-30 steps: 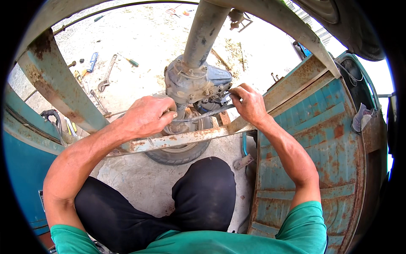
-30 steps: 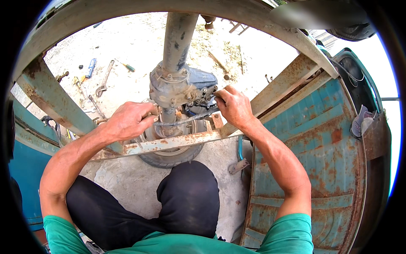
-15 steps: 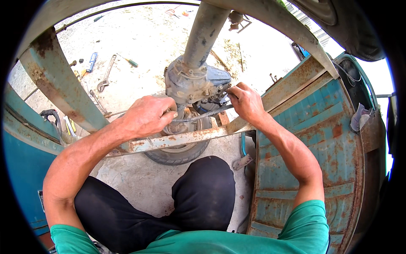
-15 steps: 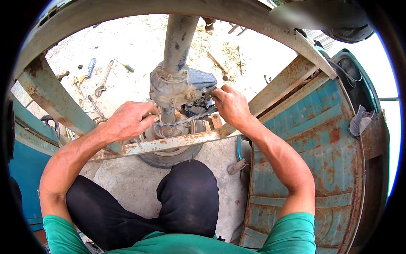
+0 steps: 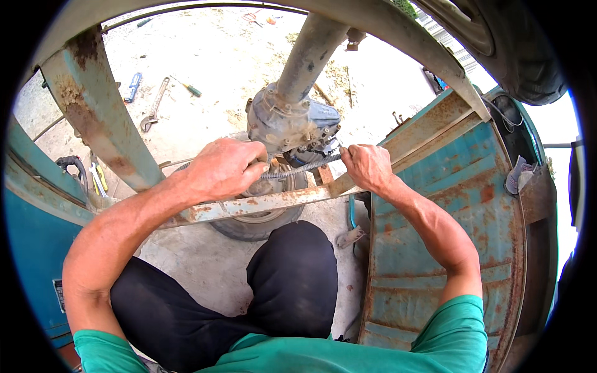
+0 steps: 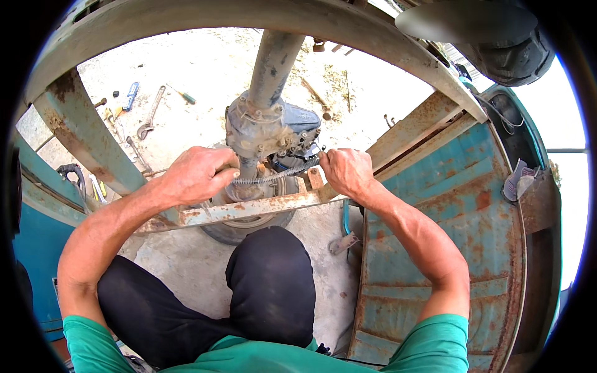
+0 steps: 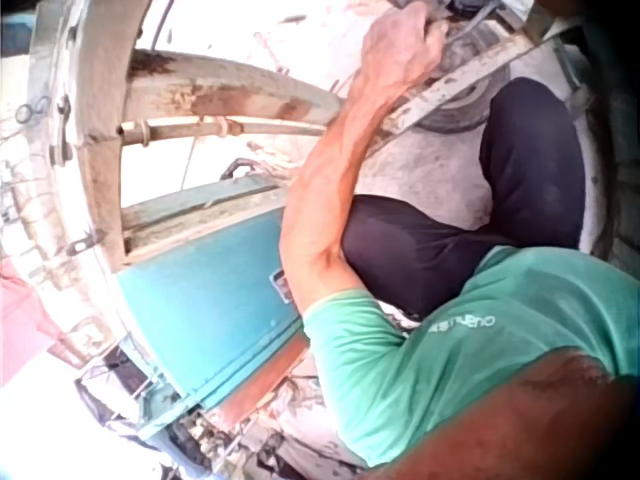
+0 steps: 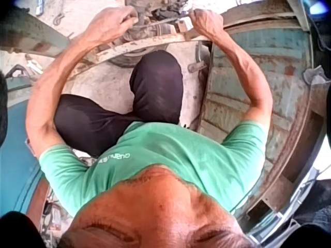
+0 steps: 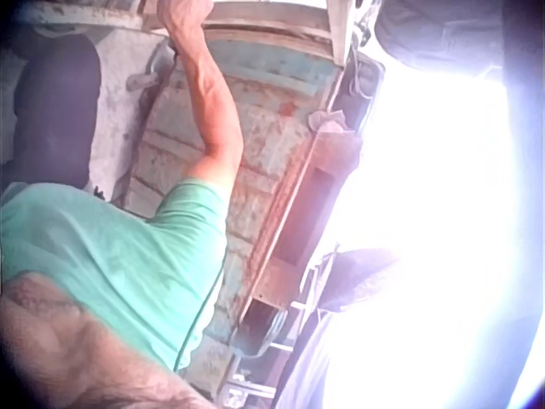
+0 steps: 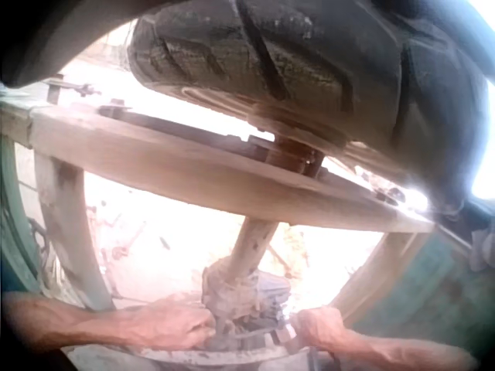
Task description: The person kneels beside a three-wheeled vehicle and uses a wrench to tighten bolts on the front wheel hub. They then handle an orange cable near the hub and briefly lift the front tire while continuing to adjust components.
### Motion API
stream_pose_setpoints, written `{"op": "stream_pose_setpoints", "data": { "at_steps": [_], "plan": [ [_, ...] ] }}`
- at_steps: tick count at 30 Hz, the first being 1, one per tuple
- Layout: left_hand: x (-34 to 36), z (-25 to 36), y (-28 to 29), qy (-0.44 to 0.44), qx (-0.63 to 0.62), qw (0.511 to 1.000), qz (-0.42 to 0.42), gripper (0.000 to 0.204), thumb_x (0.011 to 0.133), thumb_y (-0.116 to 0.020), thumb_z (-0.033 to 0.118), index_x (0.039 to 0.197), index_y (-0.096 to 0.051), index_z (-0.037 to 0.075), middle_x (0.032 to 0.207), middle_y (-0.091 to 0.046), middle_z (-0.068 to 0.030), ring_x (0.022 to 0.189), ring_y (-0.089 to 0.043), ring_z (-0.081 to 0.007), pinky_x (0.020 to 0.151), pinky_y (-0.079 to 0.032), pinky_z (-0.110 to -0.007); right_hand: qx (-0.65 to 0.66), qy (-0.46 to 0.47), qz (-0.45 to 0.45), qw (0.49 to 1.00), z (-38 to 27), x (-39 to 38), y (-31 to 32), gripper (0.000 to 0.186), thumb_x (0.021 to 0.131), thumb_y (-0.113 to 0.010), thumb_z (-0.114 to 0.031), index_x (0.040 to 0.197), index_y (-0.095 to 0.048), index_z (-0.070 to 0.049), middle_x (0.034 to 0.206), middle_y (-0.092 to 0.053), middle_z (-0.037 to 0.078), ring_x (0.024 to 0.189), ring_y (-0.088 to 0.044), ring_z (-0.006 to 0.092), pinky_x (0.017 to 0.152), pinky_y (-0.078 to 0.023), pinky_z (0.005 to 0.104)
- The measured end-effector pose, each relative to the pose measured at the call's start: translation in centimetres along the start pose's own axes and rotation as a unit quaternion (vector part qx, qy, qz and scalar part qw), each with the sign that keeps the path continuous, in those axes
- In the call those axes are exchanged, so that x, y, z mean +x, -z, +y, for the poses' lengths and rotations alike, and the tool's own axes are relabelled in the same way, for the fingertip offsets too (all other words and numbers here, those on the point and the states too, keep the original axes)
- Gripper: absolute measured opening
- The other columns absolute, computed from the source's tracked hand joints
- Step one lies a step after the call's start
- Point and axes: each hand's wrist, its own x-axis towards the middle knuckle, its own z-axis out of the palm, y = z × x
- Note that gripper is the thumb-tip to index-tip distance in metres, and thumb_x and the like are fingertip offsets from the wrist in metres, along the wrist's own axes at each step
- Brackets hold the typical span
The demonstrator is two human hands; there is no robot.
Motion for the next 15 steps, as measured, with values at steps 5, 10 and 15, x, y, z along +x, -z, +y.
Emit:
{"op": "stream_pose_setpoints", "data": {
  "at_steps": [5, 10, 15],
  "plan": [
    [0.1, -0.1, -0.4, -0.022, -0.007, 1.000, 0.007, 0.022, 0.095, -0.062, 0.021, 0.101, -0.067, 0.001, 0.085, -0.070, -0.0190, 0.082, -0.069, -0.0372, 0.074, -0.052, -0.047, 0.099, -0.086, -0.045, 0.990, -1.6, 0.4, 0.2, 0.050, 0.100, -0.051, -0.036, 0.074, -0.070, 0.002, 0.071, -0.065, 0.027, 0.072, -0.067, 0.0444, 0.071, -0.054, 0.0507],
    [-0.1, -0.3, -0.1, -0.020, 0.001, 1.000, 0.012, 0.023, 0.095, -0.062, 0.022, 0.101, -0.067, 0.001, 0.086, -0.070, -0.0192, 0.083, -0.069, -0.0378, 0.075, -0.052, -0.047, 0.062, 0.012, -0.175, 0.983, -2.0, 0.8, 2.8, 0.030, 0.095, -0.055, -0.027, 0.092, -0.073, -0.003, 0.090, -0.071, 0.021, 0.086, -0.070, 0.0402, 0.079, -0.056, 0.0527],
    [0.2, 0.2, -0.2, -0.005, -0.009, 1.000, -0.006, 0.023, 0.094, -0.062, 0.022, 0.101, -0.067, 0.001, 0.090, -0.070, -0.0201, 0.086, -0.069, -0.0373, 0.077, -0.052, -0.046, 0.112, 0.010, -0.243, 0.964, -0.5, 1.6, 2.2, 0.027, 0.096, -0.056, -0.024, 0.092, -0.072, -0.001, 0.078, -0.066, 0.018, 0.075, -0.068, 0.0318, 0.069, -0.055, 0.0476]
  ]
}}
